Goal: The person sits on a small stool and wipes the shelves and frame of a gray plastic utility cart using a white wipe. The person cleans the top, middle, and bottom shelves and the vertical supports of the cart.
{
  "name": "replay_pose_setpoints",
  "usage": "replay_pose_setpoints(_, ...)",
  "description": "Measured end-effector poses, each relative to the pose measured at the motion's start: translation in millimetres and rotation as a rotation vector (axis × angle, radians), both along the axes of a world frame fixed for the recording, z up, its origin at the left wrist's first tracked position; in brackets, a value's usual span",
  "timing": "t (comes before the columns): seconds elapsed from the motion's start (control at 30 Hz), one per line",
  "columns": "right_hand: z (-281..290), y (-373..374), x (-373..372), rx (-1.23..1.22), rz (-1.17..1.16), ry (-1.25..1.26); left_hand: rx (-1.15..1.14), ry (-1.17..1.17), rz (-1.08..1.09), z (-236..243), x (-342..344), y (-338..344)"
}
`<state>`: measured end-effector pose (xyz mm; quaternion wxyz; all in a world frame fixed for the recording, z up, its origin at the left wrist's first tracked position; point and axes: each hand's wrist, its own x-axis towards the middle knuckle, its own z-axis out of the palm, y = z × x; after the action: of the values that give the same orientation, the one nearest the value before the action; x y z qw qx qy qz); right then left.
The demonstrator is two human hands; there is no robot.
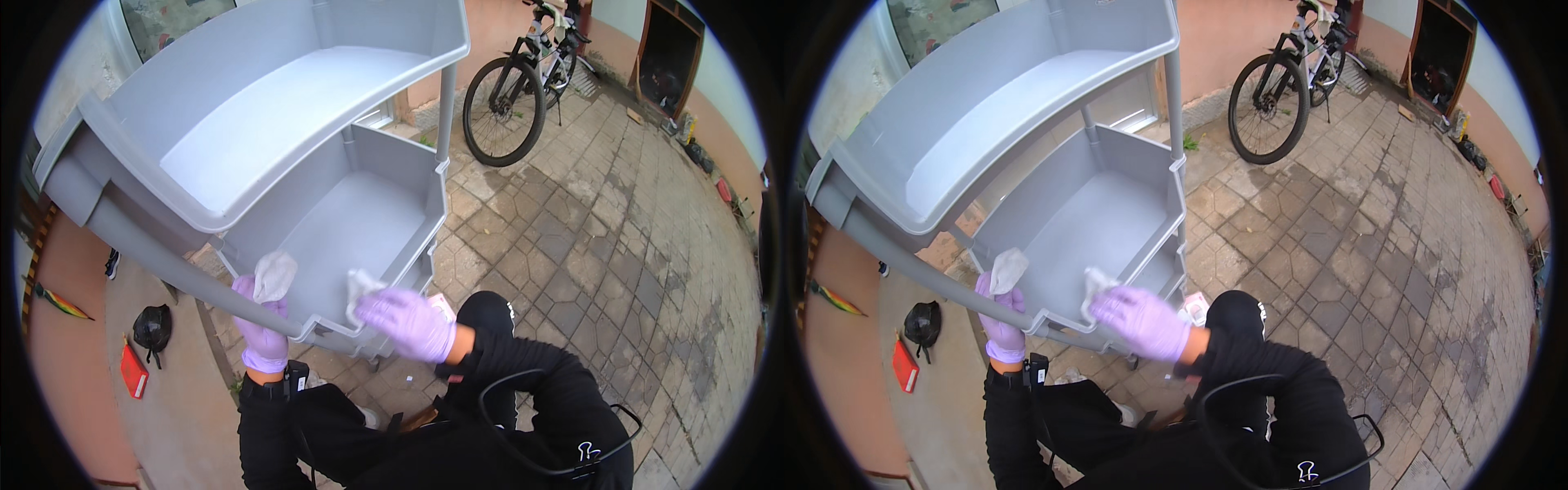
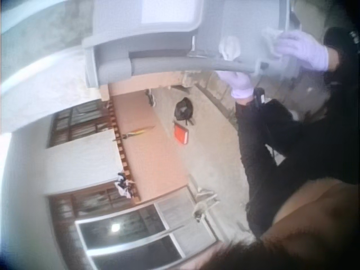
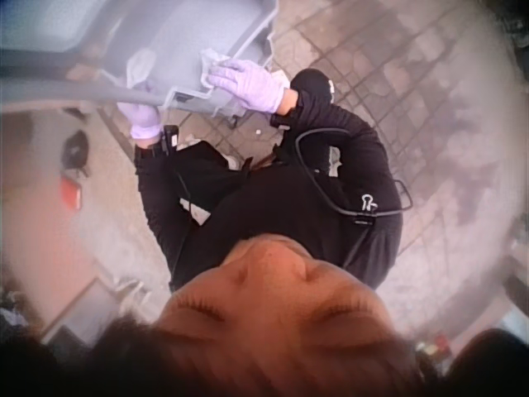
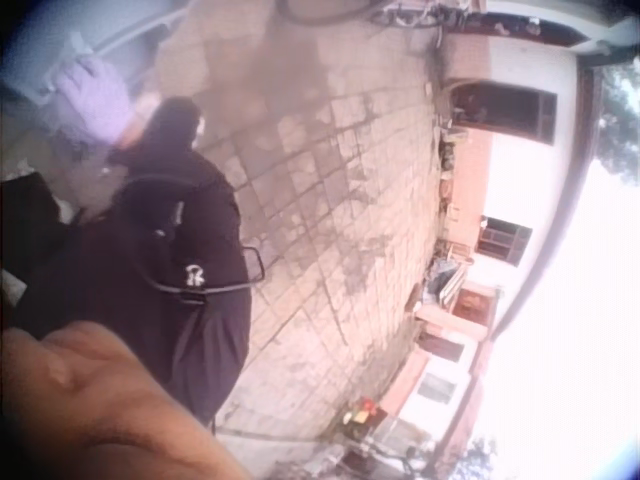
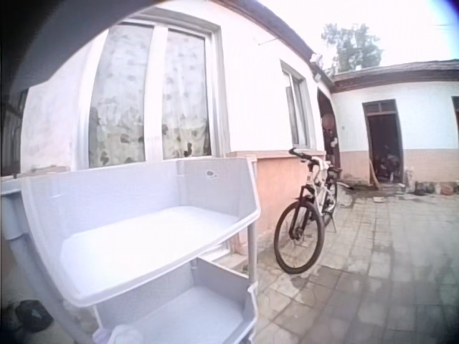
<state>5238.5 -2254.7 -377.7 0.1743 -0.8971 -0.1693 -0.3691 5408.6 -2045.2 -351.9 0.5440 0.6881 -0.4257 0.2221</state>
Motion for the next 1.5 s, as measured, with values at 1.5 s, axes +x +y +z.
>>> replay_pose_setpoints(1.5, 41.5, 15.8, 163.0, -0.484, 0.547, 1.057, 0.076, 0.119, -0.16, -1.3, 13.1, 17.3)
